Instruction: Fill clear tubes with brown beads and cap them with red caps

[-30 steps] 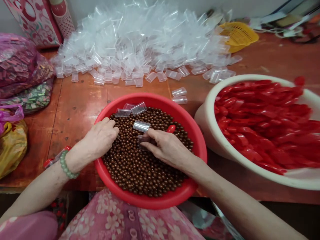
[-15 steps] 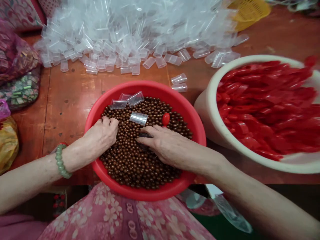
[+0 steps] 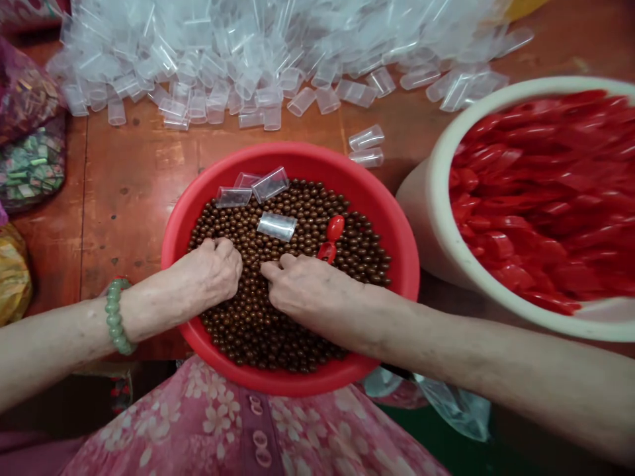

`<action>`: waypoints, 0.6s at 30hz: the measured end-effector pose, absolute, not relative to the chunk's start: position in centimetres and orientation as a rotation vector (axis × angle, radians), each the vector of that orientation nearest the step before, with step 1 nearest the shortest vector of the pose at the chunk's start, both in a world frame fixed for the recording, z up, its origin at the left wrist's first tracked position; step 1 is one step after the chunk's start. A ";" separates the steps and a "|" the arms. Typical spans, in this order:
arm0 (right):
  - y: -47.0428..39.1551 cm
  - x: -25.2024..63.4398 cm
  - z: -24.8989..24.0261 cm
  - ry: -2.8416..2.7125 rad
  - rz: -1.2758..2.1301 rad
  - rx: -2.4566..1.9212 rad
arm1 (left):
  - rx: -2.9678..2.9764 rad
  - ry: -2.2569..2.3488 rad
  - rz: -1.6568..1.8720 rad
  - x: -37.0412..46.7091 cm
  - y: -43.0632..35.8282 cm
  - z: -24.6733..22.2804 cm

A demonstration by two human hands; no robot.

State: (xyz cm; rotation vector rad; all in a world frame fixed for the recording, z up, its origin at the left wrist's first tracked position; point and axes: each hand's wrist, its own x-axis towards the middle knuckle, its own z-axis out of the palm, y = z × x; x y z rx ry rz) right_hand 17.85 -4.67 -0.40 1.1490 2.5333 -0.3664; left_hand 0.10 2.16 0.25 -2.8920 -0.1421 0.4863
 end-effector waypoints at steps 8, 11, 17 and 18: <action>-5.0 18.4 -1.5 2.593 -0.737 1.097 | -3.367 -0.169 0.409 0.9 2.3 -0.6; -4.8 19.0 -2.3 2.538 -1.026 1.183 | -3.515 -0.194 0.522 1.3 2.7 -0.8; -4.2 20.6 -3.5 2.322 -1.808 1.340 | -3.879 -0.408 0.555 1.4 3.8 -2.0; -4.2 20.8 -3.5 2.286 -1.908 1.348 | -3.913 -0.423 0.520 1.4 4.0 -2.0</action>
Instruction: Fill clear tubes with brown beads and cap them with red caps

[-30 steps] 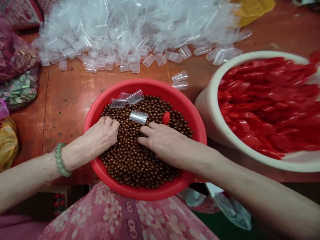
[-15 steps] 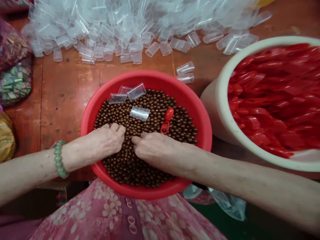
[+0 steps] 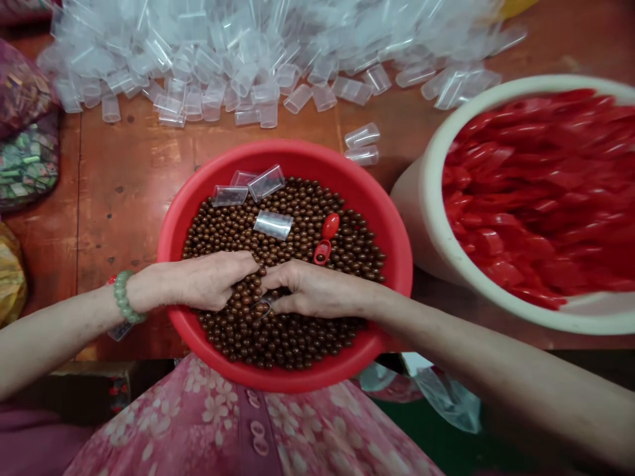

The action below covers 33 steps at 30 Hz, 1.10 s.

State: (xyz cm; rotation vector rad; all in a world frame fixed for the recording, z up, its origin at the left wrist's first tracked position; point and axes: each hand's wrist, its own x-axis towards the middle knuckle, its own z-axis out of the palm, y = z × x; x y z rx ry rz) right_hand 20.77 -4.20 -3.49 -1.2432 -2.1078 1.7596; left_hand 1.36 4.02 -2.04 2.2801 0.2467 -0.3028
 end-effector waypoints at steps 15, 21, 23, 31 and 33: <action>-4.5 21.5 -2.6 -1.872 1.608 -1.195 | 1.854 0.483 0.244 -1.1 3.6 0.0; -4.9 20.7 -3.4 -2.038 1.378 -1.312 | 1.650 0.572 0.302 -1.5 2.0 0.2; -5.0 20.5 -3.7 -2.139 1.308 -1.352 | 1.570 0.582 0.332 -1.6 1.5 0.3; -4.7 19.5 -4.8 -1.961 1.516 -1.344 | 1.225 0.542 0.468 -1.8 0.5 -0.3; -4.6 19.5 -4.8 -1.954 1.551 -1.341 | 1.145 0.525 0.532 -1.7 0.4 -0.7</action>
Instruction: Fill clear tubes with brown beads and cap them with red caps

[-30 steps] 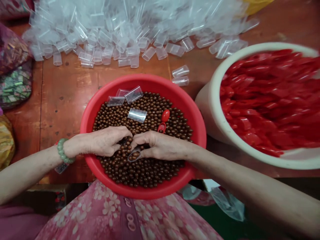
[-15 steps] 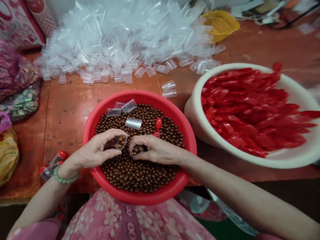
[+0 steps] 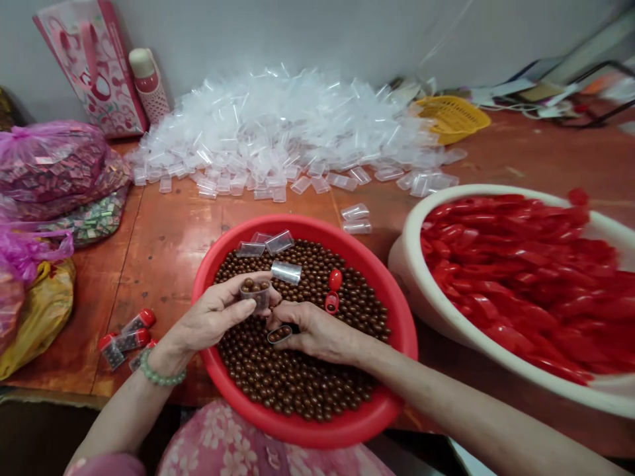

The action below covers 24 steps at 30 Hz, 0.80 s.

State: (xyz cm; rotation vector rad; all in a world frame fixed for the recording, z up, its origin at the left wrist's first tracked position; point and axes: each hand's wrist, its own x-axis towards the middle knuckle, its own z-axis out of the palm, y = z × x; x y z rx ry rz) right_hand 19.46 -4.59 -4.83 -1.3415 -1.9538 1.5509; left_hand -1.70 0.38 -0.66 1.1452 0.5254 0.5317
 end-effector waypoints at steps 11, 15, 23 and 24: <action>-5.1 19.6 -5.0 -2.121 1.423 -1.285 | 1.221 0.654 0.579 -1.6 -0.2 0.4; -5.4 19.2 -4.9 -2.241 1.239 -1.341 | 1.178 0.593 0.630 -0.8 -0.3 0.2; -6.0 20.3 -1.4 -2.452 1.181 -1.430 | 0.969 0.571 0.648 -0.9 -0.1 -0.5; -6.0 20.7 -0.7 -2.471 1.160 -1.464 | 0.967 0.568 0.651 -1.0 -0.1 -0.5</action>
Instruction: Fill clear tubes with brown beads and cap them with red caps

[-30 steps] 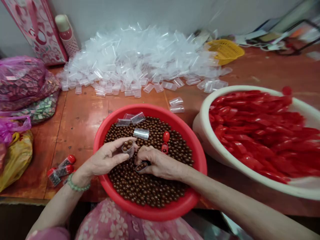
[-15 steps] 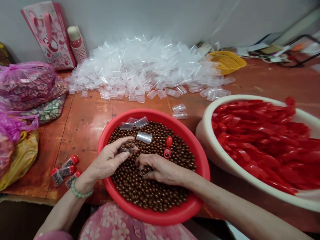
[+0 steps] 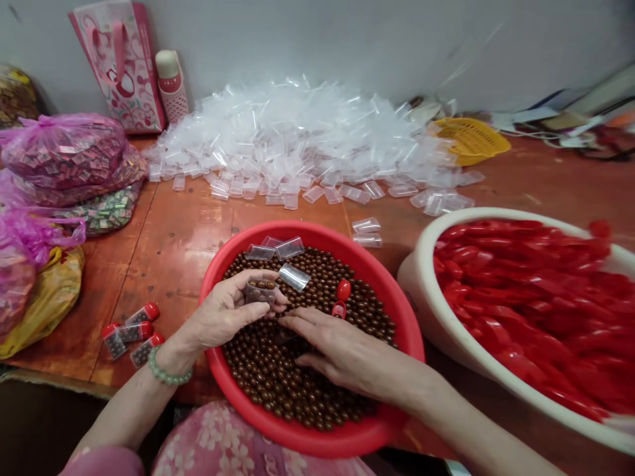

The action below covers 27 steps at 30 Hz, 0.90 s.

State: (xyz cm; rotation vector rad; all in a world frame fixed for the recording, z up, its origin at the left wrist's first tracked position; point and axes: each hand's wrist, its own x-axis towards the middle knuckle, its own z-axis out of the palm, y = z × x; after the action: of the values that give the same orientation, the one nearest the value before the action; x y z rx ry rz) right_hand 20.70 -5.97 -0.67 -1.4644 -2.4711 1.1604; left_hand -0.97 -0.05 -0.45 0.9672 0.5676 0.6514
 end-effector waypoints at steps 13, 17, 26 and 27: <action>-5.1 20.2 0.3 -2.545 1.147 -1.475 | 0.791 0.445 0.662 -1.5 0.8 -0.9; -5.1 20.5 0.4 -2.527 1.122 -1.425 | 0.802 0.460 0.634 -1.8 0.9 -0.9; -1.5 19.6 4.8 -2.221 0.937 -1.133 | 1.101 0.478 0.519 -1.5 0.9 -0.9; -1.1 19.2 4.9 -2.250 0.950 -1.107 | 1.123 0.481 0.514 -1.5 0.9 -0.9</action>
State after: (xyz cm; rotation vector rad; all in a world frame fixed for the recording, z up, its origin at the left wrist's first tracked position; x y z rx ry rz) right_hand 19.24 -1.09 4.87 -1.1075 -2.2497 0.9502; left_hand -1.46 0.88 -0.92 1.1231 0.4806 0.5137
